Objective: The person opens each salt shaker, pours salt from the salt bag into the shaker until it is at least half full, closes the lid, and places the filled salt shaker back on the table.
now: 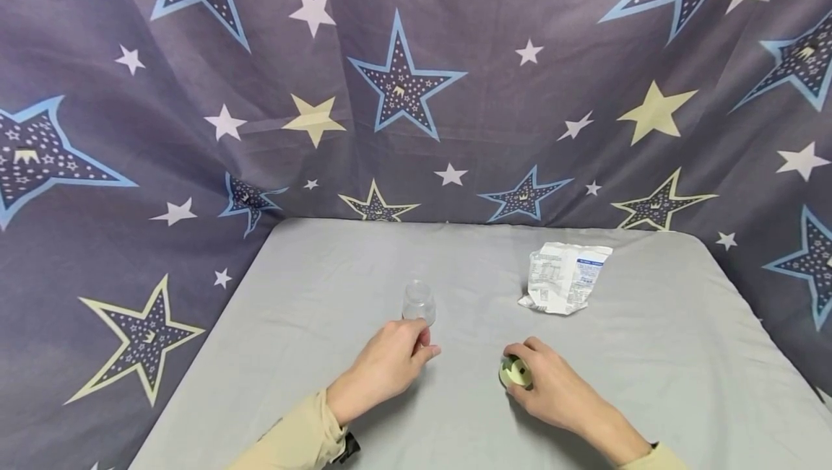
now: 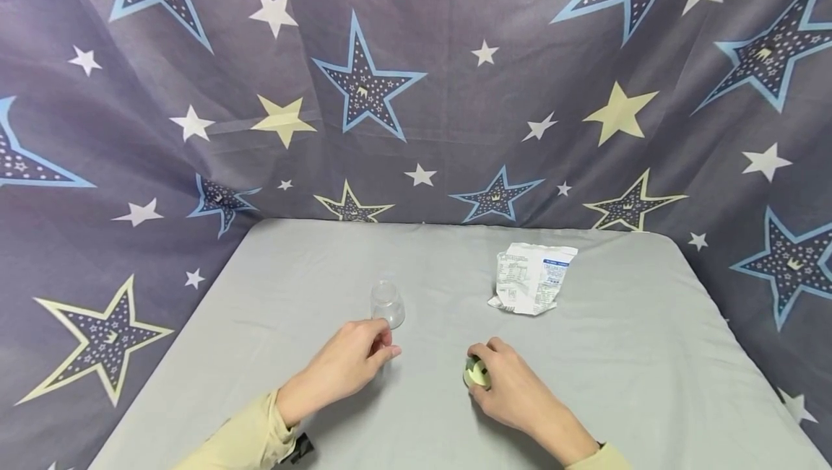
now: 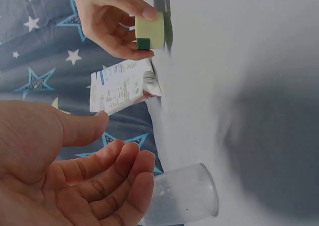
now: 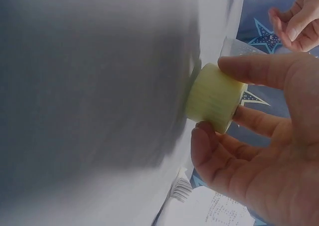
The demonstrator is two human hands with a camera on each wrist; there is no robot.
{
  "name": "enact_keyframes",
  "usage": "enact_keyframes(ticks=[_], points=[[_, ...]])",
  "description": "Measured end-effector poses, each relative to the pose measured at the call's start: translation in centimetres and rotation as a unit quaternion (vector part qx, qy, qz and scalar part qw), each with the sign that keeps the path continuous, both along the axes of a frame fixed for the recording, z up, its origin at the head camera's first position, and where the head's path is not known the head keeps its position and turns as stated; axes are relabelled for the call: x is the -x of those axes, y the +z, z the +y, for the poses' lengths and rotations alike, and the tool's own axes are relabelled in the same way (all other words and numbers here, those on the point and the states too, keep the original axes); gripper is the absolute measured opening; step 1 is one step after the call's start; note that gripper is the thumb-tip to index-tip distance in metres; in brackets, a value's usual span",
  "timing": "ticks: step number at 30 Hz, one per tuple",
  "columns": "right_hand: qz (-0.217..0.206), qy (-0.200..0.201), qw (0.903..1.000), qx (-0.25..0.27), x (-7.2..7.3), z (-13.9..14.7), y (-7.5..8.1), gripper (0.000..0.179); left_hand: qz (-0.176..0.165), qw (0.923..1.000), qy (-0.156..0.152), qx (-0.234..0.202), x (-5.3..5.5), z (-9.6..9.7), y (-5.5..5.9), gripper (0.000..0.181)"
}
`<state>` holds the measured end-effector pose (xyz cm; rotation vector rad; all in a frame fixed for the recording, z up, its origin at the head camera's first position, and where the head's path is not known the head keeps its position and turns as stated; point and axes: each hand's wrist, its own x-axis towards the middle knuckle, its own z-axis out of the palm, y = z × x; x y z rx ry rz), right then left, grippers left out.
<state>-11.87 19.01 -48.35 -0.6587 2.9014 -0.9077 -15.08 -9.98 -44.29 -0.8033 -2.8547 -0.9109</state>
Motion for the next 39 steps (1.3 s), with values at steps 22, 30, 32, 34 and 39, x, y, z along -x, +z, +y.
enact_keyframes(ticks=[22,30,32,34,39], points=[[0.025,0.019,0.9993,-0.020,0.0,0.0,-0.1,0.038,0.005,0.9997,-0.024,0.005,0.3,1.7,1.3,0.029],[0.030,0.017,0.9988,-0.034,-0.1,0.0,-0.3,0.042,0.012,0.9994,-0.031,0.003,0.8,2.6,1.9,0.025],[0.023,0.014,0.9988,-0.040,-0.2,0.0,-0.2,0.045,0.011,0.9993,-0.035,0.007,1.0,2.9,2.1,0.025],[0.015,0.007,0.9988,-0.046,-0.3,0.1,-0.1,0.050,0.009,0.9991,-0.040,0.008,1.1,3.1,2.3,0.025],[0.013,-0.021,0.9985,-0.049,-0.6,0.2,0.3,0.061,0.012,0.9987,-0.049,0.011,1.4,3.7,2.9,0.025]])
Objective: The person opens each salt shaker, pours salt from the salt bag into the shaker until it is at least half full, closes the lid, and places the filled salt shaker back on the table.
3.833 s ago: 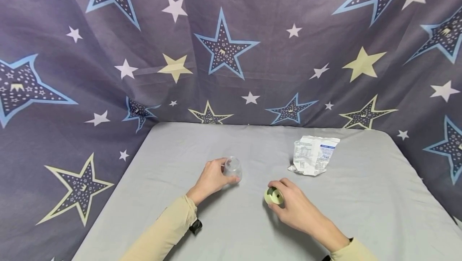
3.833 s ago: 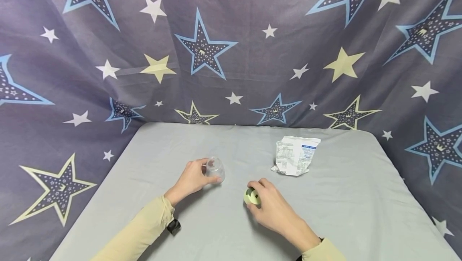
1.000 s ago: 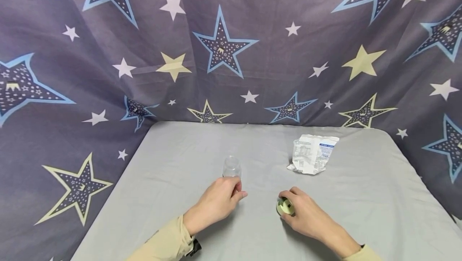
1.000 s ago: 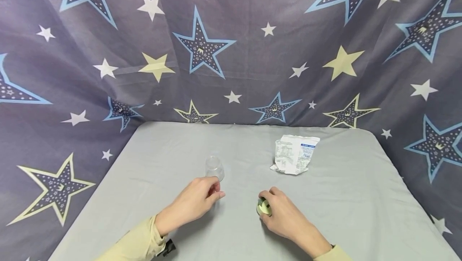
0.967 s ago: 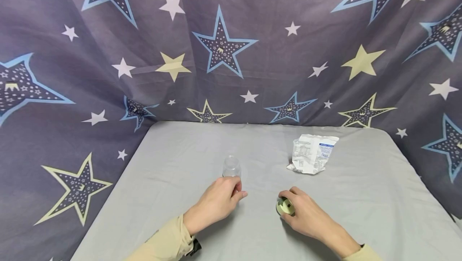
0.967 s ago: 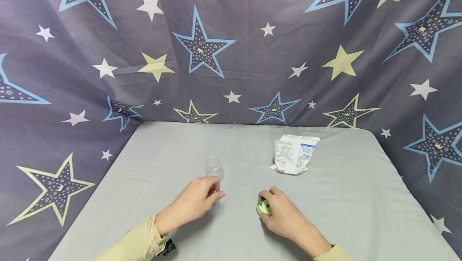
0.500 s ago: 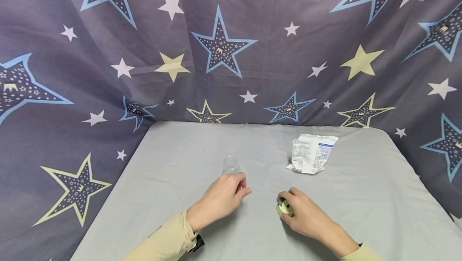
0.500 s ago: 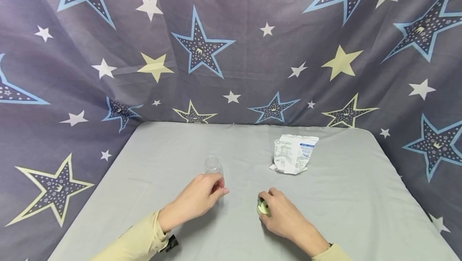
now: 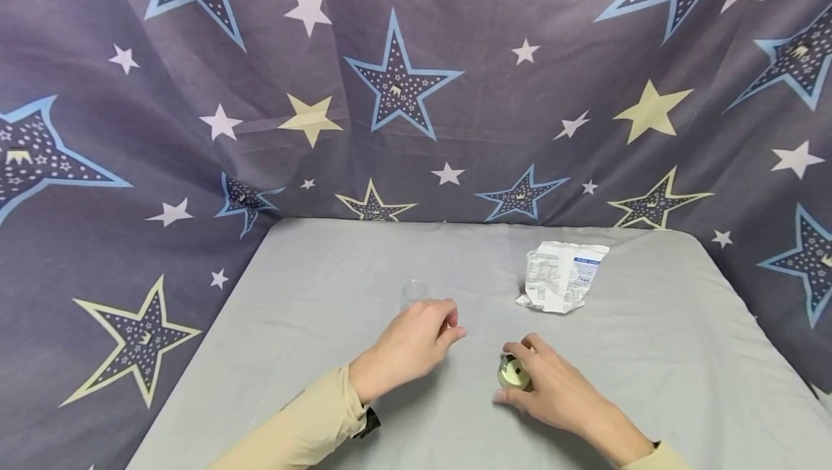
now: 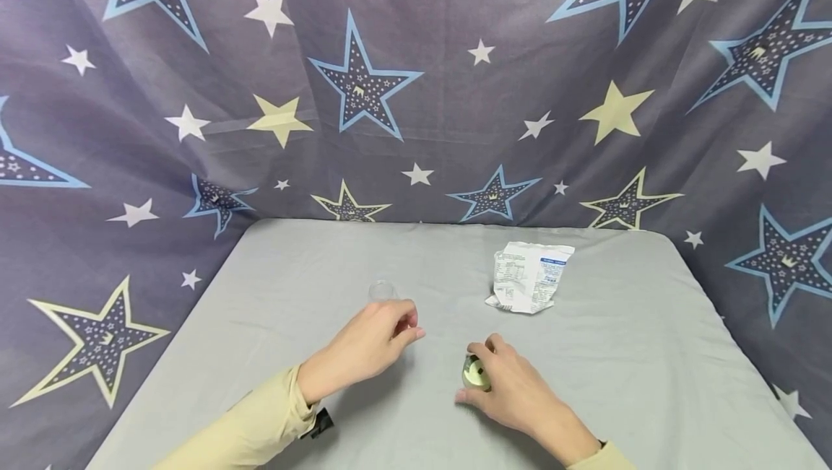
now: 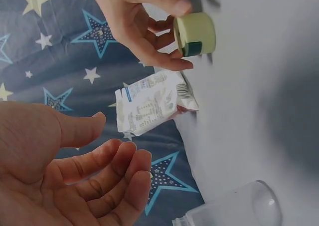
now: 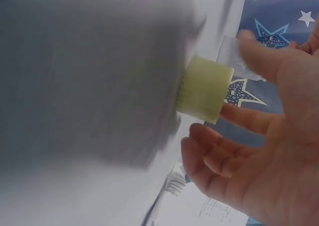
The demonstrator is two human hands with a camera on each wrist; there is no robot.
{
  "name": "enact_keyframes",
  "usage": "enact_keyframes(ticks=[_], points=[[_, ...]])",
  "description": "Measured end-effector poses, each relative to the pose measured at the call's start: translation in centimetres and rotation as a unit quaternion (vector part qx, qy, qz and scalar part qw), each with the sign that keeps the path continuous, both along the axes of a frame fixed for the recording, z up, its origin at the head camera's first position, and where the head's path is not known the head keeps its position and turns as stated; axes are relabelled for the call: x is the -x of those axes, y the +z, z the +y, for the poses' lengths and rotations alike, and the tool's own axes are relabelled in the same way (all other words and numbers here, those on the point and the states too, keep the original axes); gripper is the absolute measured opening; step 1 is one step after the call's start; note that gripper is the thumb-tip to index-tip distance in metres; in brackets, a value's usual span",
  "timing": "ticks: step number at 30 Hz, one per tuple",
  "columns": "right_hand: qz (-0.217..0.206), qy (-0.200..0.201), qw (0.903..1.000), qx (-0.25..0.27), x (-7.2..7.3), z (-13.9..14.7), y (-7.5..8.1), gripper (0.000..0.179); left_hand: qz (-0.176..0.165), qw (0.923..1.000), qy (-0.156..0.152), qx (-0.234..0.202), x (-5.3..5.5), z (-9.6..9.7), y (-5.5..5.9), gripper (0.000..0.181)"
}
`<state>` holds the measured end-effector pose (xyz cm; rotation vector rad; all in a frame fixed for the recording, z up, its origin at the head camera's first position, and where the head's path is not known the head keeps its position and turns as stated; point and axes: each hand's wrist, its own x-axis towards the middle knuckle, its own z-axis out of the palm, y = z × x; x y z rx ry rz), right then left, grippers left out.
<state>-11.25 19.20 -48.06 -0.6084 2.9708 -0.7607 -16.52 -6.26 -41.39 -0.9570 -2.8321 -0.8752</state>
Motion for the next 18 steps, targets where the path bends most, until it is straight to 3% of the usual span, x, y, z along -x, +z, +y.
enact_keyframes(ticks=[8,18], points=[[0.044,-0.047,0.9976,0.025,-0.5,1.4,0.7,0.032,0.008,0.9997,-0.010,-0.020,0.5,0.8,0.5,0.023],[0.052,-0.079,0.9951,0.029,-0.3,4.2,0.8,0.026,0.026,0.9996,-0.010,-0.003,1.9,1.8,2.1,0.021]])
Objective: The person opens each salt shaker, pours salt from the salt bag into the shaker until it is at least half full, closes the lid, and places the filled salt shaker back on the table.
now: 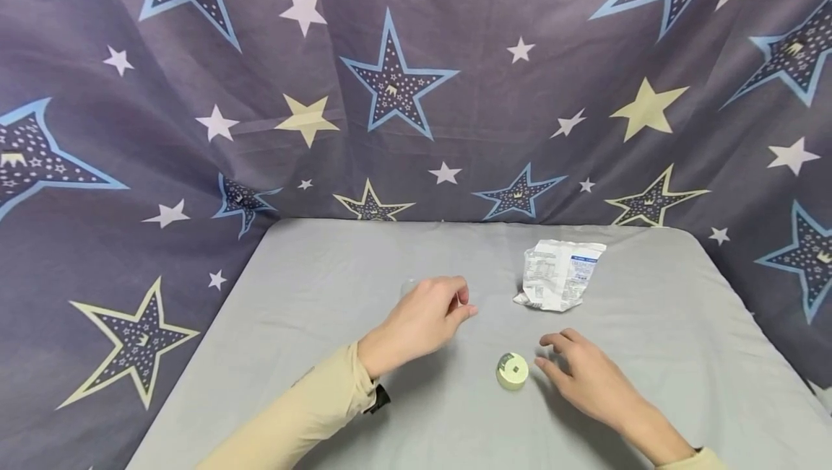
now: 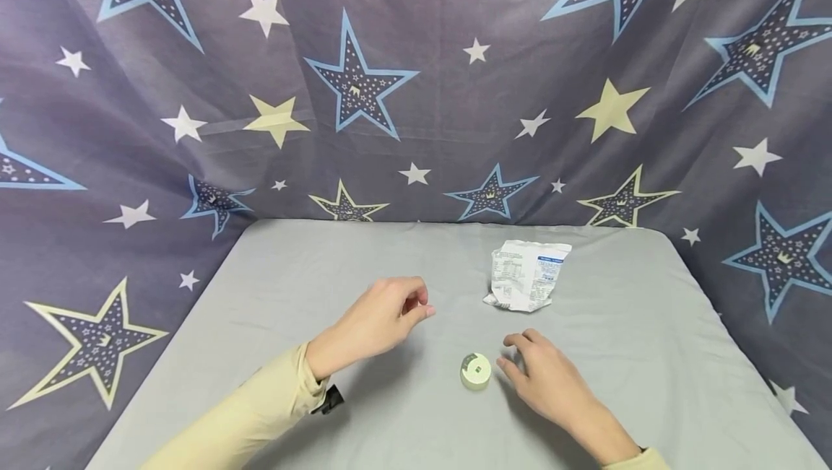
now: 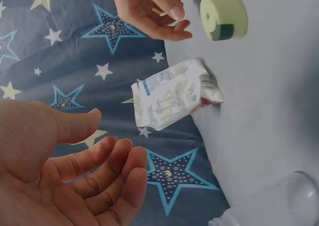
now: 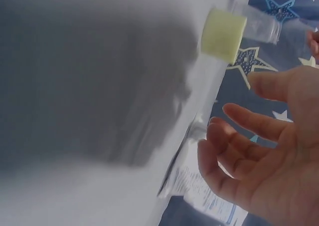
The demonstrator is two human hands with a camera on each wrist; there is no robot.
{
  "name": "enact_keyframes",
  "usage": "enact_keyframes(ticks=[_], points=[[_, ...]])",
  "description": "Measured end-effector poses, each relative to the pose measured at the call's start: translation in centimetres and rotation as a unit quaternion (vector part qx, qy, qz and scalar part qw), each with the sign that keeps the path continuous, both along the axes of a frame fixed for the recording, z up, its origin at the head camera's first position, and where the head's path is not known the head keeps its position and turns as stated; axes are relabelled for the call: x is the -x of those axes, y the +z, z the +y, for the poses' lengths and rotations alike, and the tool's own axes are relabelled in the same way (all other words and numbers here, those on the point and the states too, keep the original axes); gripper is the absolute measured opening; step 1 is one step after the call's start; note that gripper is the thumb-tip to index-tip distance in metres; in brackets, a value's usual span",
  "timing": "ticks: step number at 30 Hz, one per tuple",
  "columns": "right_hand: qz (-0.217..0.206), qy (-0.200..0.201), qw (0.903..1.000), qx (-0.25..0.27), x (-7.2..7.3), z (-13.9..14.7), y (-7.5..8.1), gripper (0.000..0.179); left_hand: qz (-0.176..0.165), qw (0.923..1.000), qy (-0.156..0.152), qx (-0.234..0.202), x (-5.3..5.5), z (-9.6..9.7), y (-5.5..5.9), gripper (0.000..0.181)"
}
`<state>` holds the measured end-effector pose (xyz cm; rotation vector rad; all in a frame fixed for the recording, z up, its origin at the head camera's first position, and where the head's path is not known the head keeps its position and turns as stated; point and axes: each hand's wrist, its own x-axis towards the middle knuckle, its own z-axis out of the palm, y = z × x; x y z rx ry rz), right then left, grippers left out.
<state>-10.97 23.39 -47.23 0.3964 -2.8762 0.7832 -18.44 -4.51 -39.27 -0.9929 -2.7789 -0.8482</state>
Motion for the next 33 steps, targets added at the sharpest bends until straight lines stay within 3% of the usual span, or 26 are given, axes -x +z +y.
enact_keyframes(ticks=[16,23,33], points=[[0.009,-0.037,0.9992,-0.015,1.9,4.4,0.0,0.031,-0.009,0.9997,-0.013,0.020,2.8,2.2,3.3,0.018],[-0.011,-0.046,0.9989,0.000,3.2,6.0,-0.2,0.035,-0.017,0.9993,-0.016,0.028,4.1,3.6,4.1,0.015],[-0.010,-0.053,0.9986,0.004,4.8,6.9,-0.2,0.039,0.013,0.9986,-0.023,0.045,6.5,5.9,4.9,0.018]])
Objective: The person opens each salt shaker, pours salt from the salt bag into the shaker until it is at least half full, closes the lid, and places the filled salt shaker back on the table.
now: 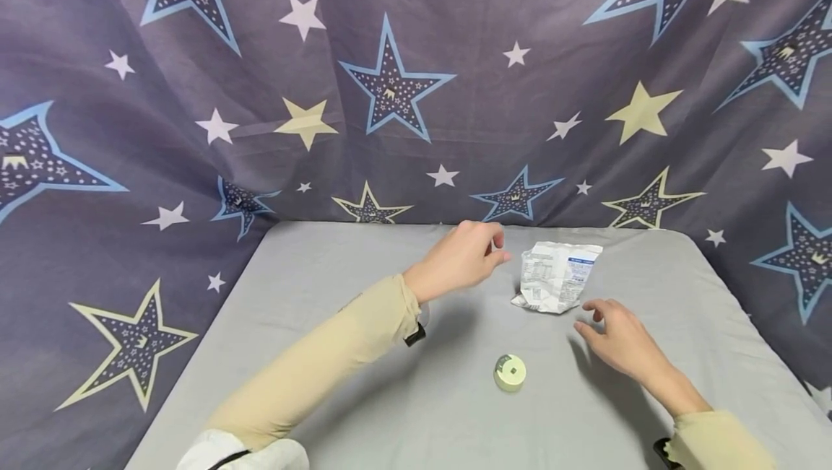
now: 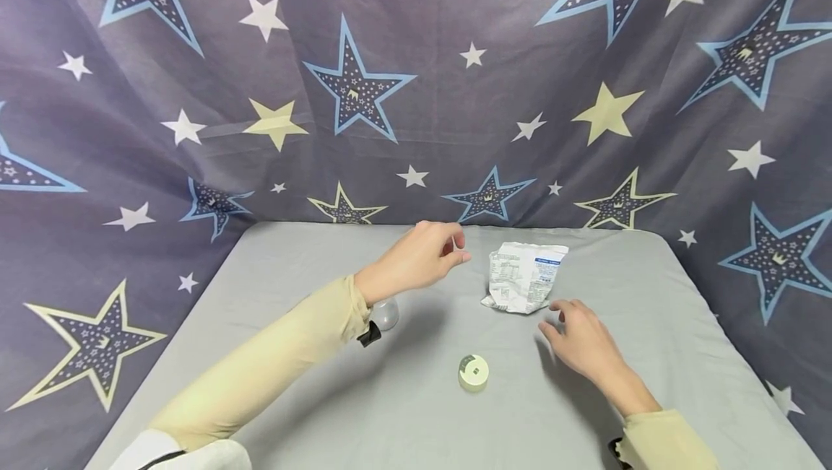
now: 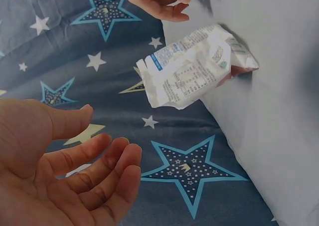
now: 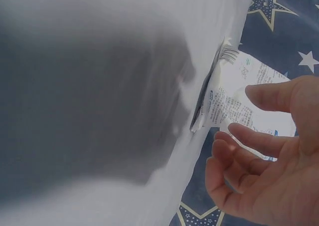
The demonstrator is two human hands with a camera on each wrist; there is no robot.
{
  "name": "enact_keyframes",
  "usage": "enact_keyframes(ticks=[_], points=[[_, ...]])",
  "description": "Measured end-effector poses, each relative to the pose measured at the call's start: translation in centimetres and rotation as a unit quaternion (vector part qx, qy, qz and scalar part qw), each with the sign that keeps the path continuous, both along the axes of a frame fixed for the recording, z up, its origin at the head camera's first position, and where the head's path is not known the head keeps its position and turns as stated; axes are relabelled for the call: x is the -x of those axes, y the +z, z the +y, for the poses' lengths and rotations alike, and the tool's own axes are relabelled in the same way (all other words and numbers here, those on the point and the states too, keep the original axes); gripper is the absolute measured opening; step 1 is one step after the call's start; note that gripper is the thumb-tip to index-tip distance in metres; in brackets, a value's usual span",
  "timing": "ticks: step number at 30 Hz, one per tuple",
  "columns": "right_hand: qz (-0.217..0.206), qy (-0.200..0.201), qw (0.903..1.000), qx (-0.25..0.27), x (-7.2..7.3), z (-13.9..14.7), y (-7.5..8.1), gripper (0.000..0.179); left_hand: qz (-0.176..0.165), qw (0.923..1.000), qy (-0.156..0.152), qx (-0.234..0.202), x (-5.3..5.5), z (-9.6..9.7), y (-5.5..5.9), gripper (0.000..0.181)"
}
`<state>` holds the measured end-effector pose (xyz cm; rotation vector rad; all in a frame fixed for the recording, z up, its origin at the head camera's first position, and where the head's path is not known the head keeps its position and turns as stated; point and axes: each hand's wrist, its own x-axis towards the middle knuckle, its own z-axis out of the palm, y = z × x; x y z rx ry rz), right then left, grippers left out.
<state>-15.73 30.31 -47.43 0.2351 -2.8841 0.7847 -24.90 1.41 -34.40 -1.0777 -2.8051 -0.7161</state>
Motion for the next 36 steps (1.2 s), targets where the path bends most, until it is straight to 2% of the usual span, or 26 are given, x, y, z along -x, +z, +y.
enact_keyframes(ticks=[9,18,28,36], points=[[-0.017,-0.008,0.9998,-0.002,1.1,1.0,-0.2,0.043,0.001,0.9998,0.011,0.015,2.0,2.3,0.2,0.021],[-0.021,-0.009,0.9997,-0.013,2.3,1.8,-0.3,0.045,-0.023,0.9994,0.021,0.014,3.7,3.9,-0.3,0.020],[-0.026,-0.003,0.9995,-0.016,3.3,1.8,-0.6,0.048,-0.040,0.9985,0.026,0.029,5.2,4.9,-1.0,0.031],[-0.032,0.004,0.9994,-0.016,4.0,1.7,-0.6,0.048,-0.030,0.9974,0.026,0.060,5.6,6.5,-1.2,0.021]])
